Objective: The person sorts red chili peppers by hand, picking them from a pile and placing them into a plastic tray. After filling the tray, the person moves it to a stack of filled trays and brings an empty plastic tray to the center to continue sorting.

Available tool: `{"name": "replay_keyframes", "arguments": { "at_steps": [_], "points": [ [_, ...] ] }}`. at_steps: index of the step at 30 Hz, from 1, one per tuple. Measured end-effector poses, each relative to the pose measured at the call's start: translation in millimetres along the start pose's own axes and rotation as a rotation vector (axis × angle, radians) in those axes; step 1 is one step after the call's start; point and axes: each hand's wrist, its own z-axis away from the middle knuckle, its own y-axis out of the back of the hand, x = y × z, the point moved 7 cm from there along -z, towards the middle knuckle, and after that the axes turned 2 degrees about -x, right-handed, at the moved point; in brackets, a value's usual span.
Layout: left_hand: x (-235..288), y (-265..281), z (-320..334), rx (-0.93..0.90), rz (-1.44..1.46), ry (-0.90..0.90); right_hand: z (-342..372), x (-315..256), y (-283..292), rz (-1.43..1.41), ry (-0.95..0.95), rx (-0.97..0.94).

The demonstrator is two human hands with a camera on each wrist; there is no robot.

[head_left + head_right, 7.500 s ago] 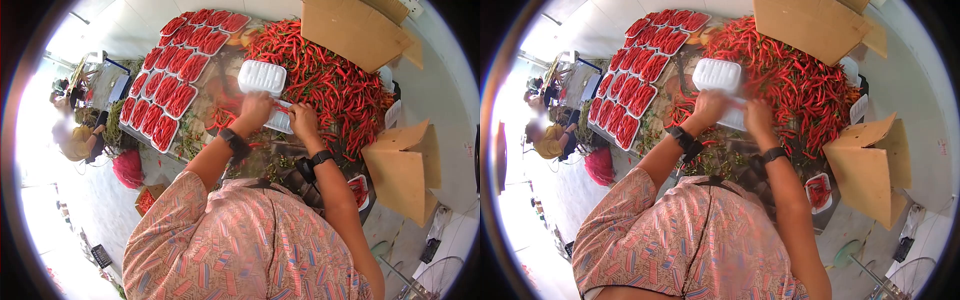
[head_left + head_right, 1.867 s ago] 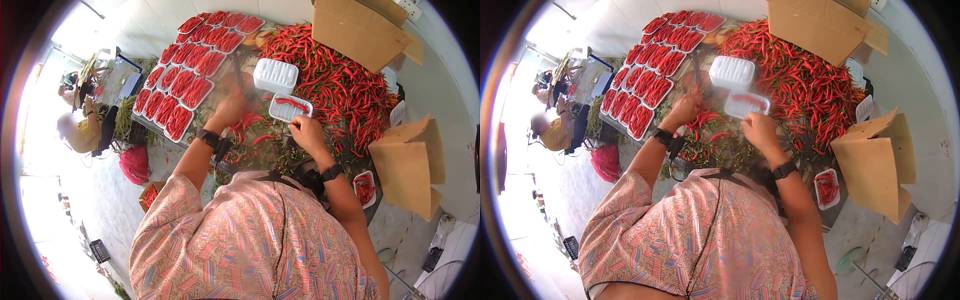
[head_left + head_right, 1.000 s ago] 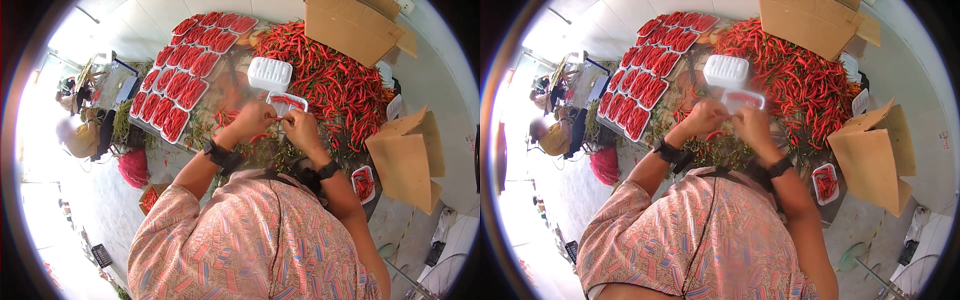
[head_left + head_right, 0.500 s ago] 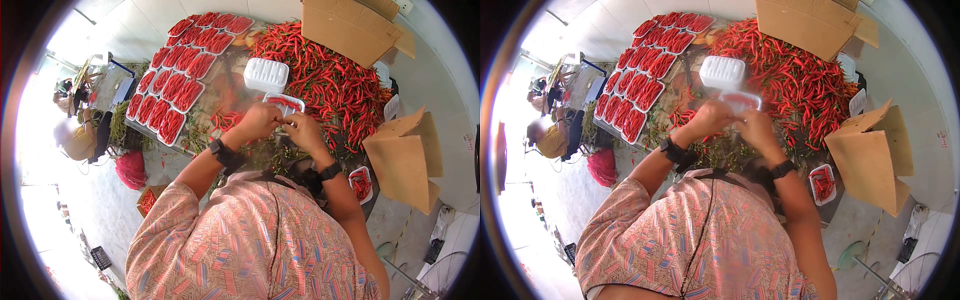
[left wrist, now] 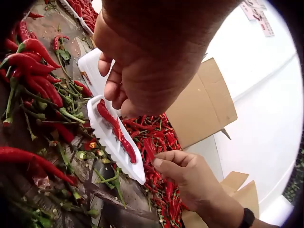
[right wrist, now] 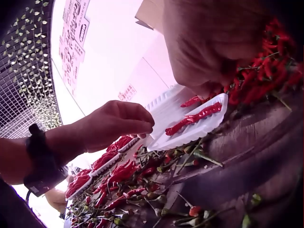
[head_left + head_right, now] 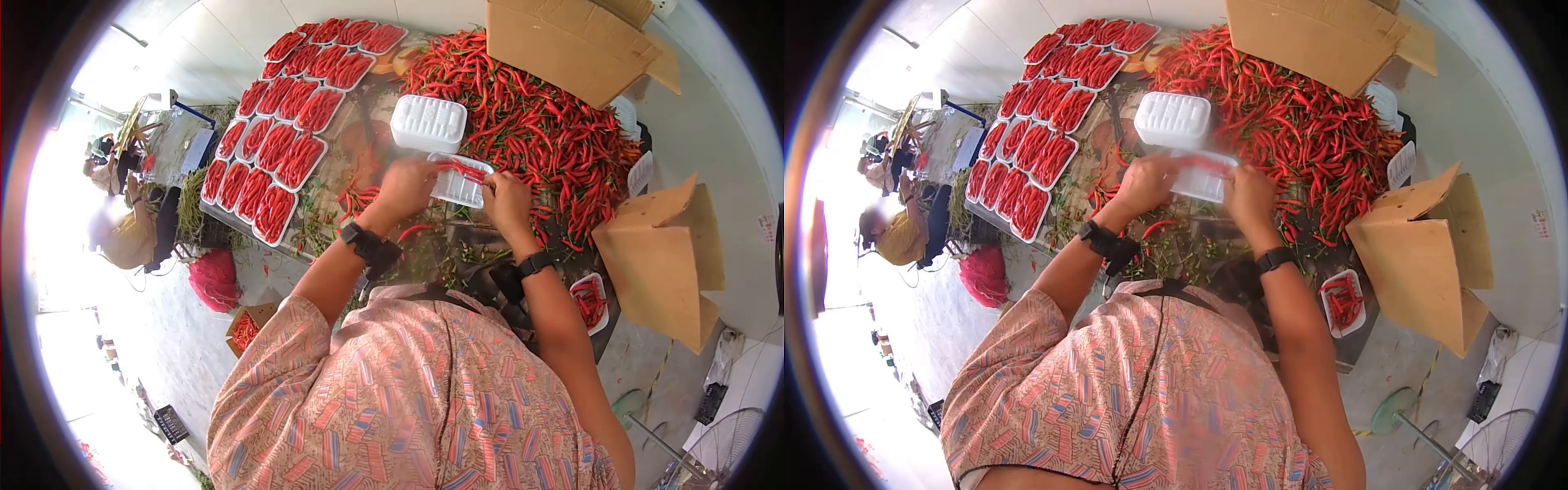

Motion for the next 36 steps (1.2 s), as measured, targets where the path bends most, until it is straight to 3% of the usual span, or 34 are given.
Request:
{"name": "replay_keyframes", "arguments": {
  "at_steps": [7,9,13,18,28,36],
  "points": [
    [-14.0,10.6,6.2,0.002,-0.062,0.014,-7.0,0.5,-17.7,0.049,0.009,-0.01],
    [-15.5,21.6,10.5,0.099,-0.023,0.012,-7.0,1.5,-19.8,0.064,0.009,-0.008],
    [-22.2,33.1,16.4,0.037,-0.072,-0.042,-7.6,2.2,-18.1,0.072,0.012,-0.007],
    [-33.7,51.2,22.4,0.02,-0.086,0.172,-7.6,-0.1,-16.7,0.095,0.032,-0.016],
    [-56.4,58.1,37.8,0.091,-0.094,0.13,-7.3,-0.6,-9.8,0.13,0.065,0.081],
    [-67.1,76.2,44.5,0.127,-0.096,0.272,-10.5,-2.1,-12.1,0.157,0.06,0.09]
  ]
}}
